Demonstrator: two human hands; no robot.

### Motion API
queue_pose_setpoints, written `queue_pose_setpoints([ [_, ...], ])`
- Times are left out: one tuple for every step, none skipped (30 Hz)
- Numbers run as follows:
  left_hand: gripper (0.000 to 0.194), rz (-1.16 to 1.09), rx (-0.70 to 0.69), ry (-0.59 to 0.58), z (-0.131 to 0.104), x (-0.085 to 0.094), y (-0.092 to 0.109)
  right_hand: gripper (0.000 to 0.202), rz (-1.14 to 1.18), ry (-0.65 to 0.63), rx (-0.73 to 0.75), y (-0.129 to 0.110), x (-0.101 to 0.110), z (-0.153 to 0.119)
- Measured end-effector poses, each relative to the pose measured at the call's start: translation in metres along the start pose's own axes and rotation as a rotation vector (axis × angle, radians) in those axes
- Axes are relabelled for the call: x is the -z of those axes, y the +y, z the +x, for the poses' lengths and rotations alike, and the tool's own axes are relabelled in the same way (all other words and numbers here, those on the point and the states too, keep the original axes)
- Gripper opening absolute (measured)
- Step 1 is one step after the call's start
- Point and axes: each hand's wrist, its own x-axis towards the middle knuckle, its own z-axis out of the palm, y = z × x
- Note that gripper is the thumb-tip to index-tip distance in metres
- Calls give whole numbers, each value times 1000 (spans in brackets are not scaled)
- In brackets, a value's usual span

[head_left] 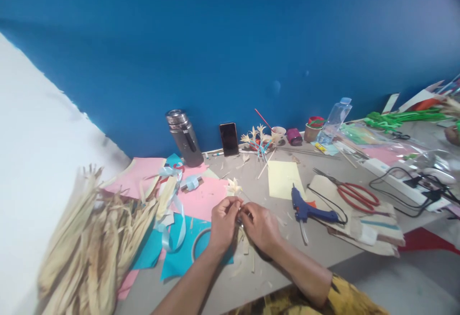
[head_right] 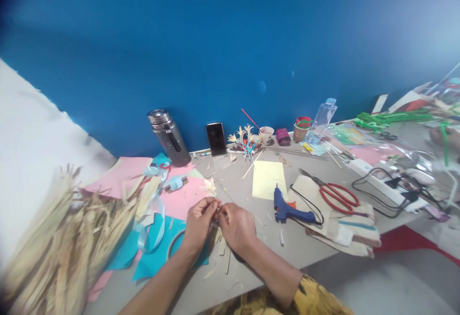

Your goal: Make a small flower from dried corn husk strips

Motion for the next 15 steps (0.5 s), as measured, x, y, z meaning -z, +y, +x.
queue_pose_setpoints([
  [21, 1, 2, 1, 0, 0, 0, 19, 2, -1, -6, 0, 0, 0],
  [21, 5, 1, 1, 1, 0, -1, 18, 5, 2, -12, 0, 0, 0],
  [21, 12, -3, 0, 1, 1, -2, 18, 8, 10, -16, 0, -1, 0],
  [22, 21, -9, -2, 1, 1, -2, 19, 11, 21, -16, 1, -2, 1],
  [22, 32, -16, -2, 1, 1, -3, 19, 13, 30, -15, 2, -3, 1],
  [22, 41, -21, -2, 2, 2, -4, 19, 15, 38, -11, 3, -5, 1],
  [23, 46, -24, -3, 2, 2, -4, 20, 17, 43, -5, 5, -7, 2],
  [23, 48, -23, -4, 2, 2, -4, 20, 20, 47, 0, 7, -8, 2],
  [24, 48, -19, -5, 2, 2, -4, 20, 24, 51, 7, 8, -10, 2],
  [24, 49, -17, -7, 2, 2, -3, 20, 29, 56, 15, 9, -10, 2],
  [24, 53, -19, -13, 2, 2, -2, 20, 34, 62, 20, 10, -11, 2],
  [24, 60, -25, -19, 2, 1, -1, 21, 41, 66, 22, 10, -11, 3],
  [23, 68, -34, -24, 2, 1, 0, 21, 49, 67, 20, 11, -11, 3],
  [22, 75, -44, -26, 2, 1, 1, 21, 58, 67, 19, 11, -10, 3],
  [21, 80, -51, -26, 1, 1, 1, 20, 70, 66, 20, 11, -10, 3],
])
